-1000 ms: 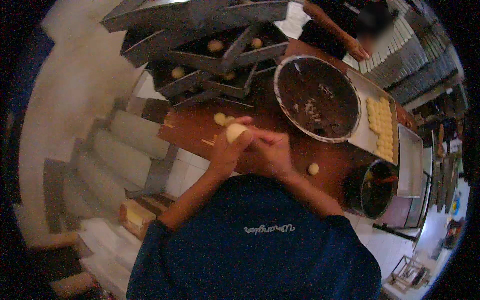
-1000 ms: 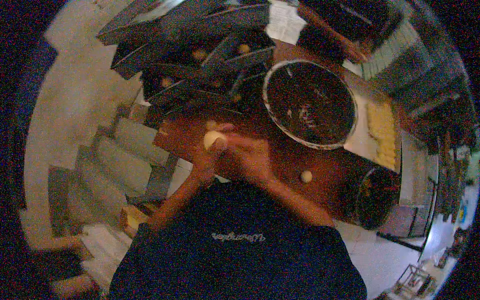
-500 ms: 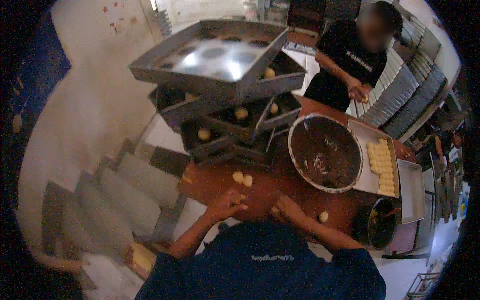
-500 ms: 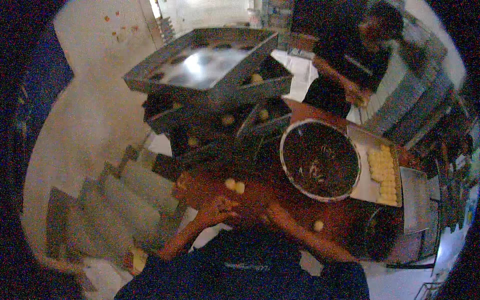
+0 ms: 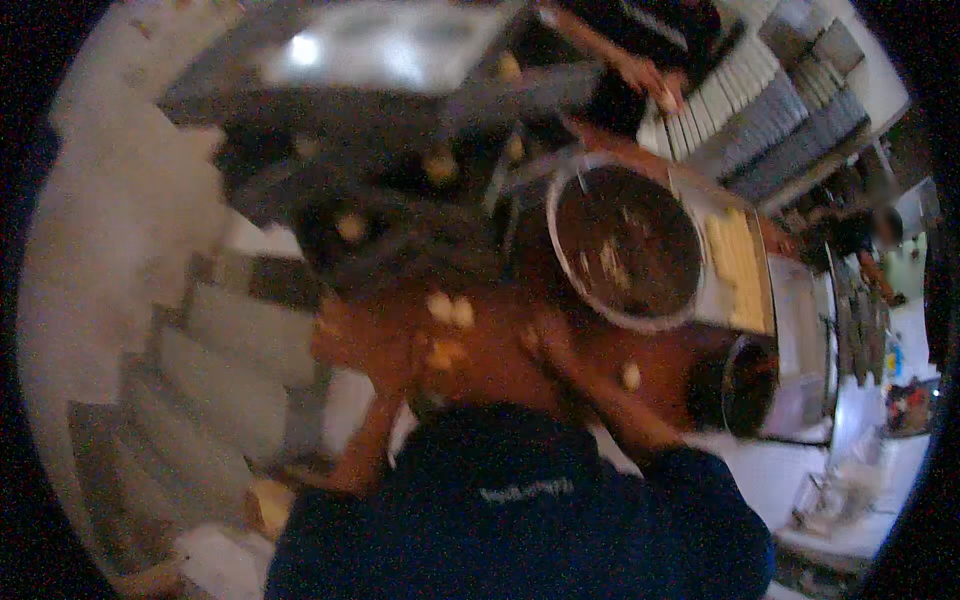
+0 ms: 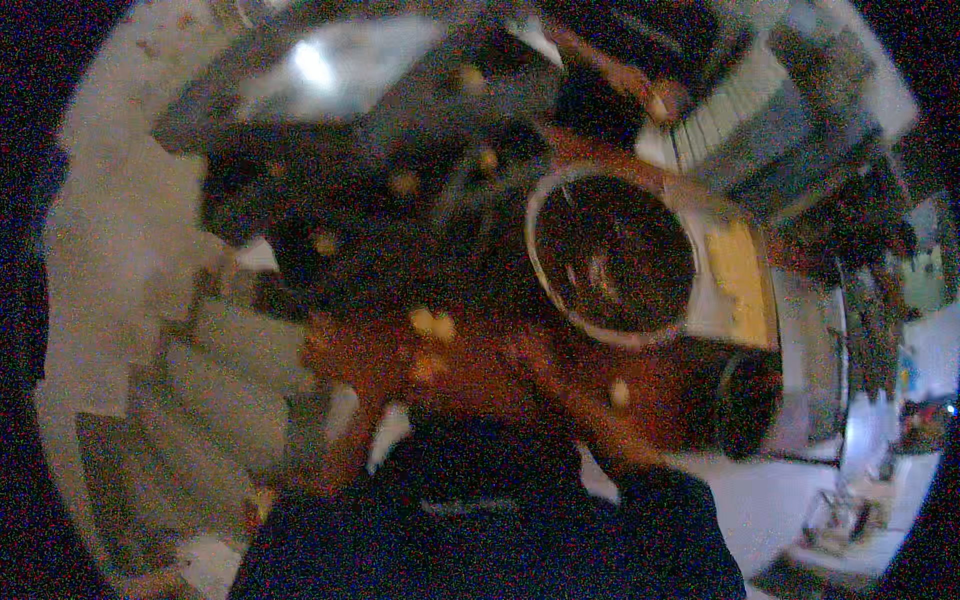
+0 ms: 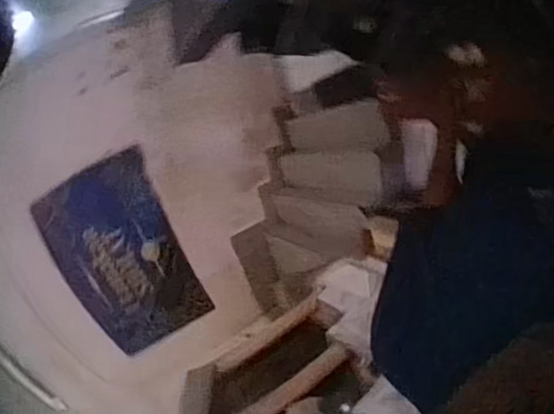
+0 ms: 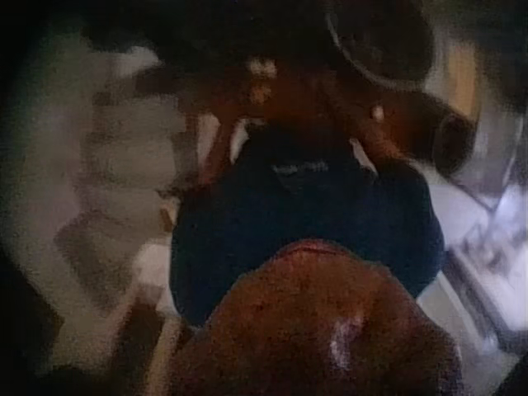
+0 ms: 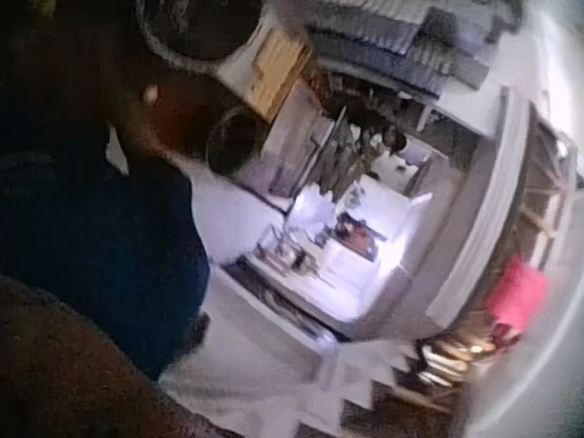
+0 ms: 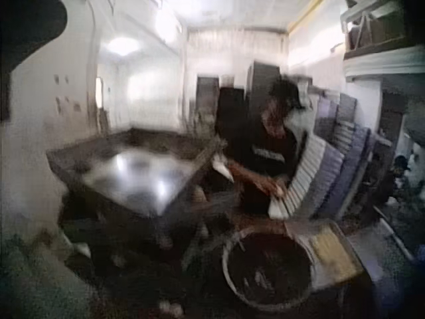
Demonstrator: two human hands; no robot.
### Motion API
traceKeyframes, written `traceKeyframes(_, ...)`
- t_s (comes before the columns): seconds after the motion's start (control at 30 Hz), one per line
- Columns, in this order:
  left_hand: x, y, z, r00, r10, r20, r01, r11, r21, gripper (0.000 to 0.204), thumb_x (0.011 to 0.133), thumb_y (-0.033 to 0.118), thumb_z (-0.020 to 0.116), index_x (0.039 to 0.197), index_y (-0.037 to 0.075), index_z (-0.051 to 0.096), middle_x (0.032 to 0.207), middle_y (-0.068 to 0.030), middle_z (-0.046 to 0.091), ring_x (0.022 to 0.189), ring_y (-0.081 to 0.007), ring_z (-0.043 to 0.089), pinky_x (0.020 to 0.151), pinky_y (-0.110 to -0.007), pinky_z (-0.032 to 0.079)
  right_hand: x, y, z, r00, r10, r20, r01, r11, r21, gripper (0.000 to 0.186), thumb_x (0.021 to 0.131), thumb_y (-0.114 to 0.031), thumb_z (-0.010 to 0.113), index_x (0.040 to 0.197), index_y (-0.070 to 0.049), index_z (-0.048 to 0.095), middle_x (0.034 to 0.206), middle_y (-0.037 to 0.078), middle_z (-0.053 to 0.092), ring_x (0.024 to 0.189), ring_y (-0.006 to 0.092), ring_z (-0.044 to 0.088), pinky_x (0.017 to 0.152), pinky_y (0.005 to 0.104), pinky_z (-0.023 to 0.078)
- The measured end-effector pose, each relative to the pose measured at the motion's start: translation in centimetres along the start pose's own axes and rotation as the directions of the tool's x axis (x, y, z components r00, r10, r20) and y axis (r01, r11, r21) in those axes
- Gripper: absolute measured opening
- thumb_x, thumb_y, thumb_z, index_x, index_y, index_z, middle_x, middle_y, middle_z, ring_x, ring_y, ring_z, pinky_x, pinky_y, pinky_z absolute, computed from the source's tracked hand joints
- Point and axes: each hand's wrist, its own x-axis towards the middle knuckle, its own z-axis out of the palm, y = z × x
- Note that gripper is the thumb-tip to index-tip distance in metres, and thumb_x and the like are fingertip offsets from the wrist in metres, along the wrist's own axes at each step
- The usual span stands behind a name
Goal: The person prepares dough balls by flattening them, adding a chocolate filling, and pinching the dough closed before placing them onto baking trays. The person also uses a brush to apply a liquid coating to the circular indentations in the baking trays.
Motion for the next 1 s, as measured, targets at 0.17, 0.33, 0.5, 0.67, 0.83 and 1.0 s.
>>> traceKeyframes(0.17,-0.5,-3.9,0.8,0.865,0.451,-0.222,-0.294,0.812,0.505,0.032,0.098,0.040,0.056,0.109,0.013,0.072,0.098,-0.0167,0.069,0.086,-0.0339,0.066,0.072,-0.048,0.053,-0.5,-4.6,2.2,0.993,-0.002,-0.122,0.009,0.998,0.060,0.029,0.093,-0.031,0.061,0.092,-0.003,0.069,0.094,0.018,0.066,0.098,0.0403,0.060,0.087,0.0517,0.047)
traceKeyframes(0.33,2.4,1.1,-5.6,0.993,-0.029,-0.115,0.022,0.998,-0.062,0.039,0.101,0.039,0.051,0.124,0.012,0.067,0.114,-0.0194,0.068,0.095,-0.0369,0.066,0.083,-0.048,0.053,-1.6,-0.1,2.2,0.992,-0.026,-0.124,0.022,0.999,-0.036,0.024,0.093,-0.028,0.062,0.093,-0.005,0.069,0.095,0.016,0.066,0.096,0.0381,0.061,0.086,0.0503,0.048)
traceKeyframes(0.5,1.3,1.4,-3.8,0.982,-0.188,-0.026,0.184,0.977,-0.109,0.043,0.098,0.042,0.055,0.126,0.011,0.063,0.118,-0.0197,0.064,0.100,-0.0369,0.062,0.087,-0.048,0.049,-3.2,-2.7,-2.9,0.963,-0.029,-0.267,0.113,0.946,0.304,0.020,0.088,-0.026,0.069,0.091,-0.007,0.071,0.092,0.015,0.068,0.090,0.0364,0.064,0.081,0.0470,0.052)
traceKeyframes(0.67,0.6,1.3,-4.2,0.971,-0.239,-0.021,0.236,0.966,-0.105,0.049,0.094,0.044,0.058,0.129,0.010,0.059,0.122,-0.0200,0.061,0.105,-0.0369,0.058,0.091,-0.048,0.046,-15.6,0.2,-24.2,0.756,0.313,-0.575,-0.148,0.937,0.315,0.014,0.084,-0.020,0.071,0.081,-0.007,0.069,0.081,0.012,0.069,0.076,0.0326,0.067,0.072,0.0433,0.053)
traceKeyframes(0.83,2.5,3.5,-5.9,0.978,-0.206,-0.018,0.204,0.975,-0.085,0.055,0.091,0.046,0.061,0.131,0.008,0.056,0.126,-0.0202,0.057,0.110,-0.0370,0.054,0.095,-0.048,0.043,-31.2,17.5,-30.4,0.167,0.893,-0.419,-0.972,0.220,0.083,0.039,0.080,-0.039,0.074,0.090,-0.002,0.073,0.084,0.018,0.073,0.081,0.0329,0.072,0.075,0.0425,0.055)
traceKeyframes(1.0,4.8,6.7,-7.9,0.990,-0.138,0.018,0.139,0.985,-0.105,0.063,0.087,0.049,0.065,0.133,0.007,0.052,0.130,-0.0205,0.053,0.115,-0.0370,0.051,0.099,-0.048,0.039,-31.8,23.4,-28.6,0.238,0.933,-0.271,-0.891,0.321,0.321,0.038,0.079,-0.042,0.075,0.089,-0.005,0.074,0.080,0.018,0.071,0.077,0.0321,0.070,0.073,0.0414,0.054)
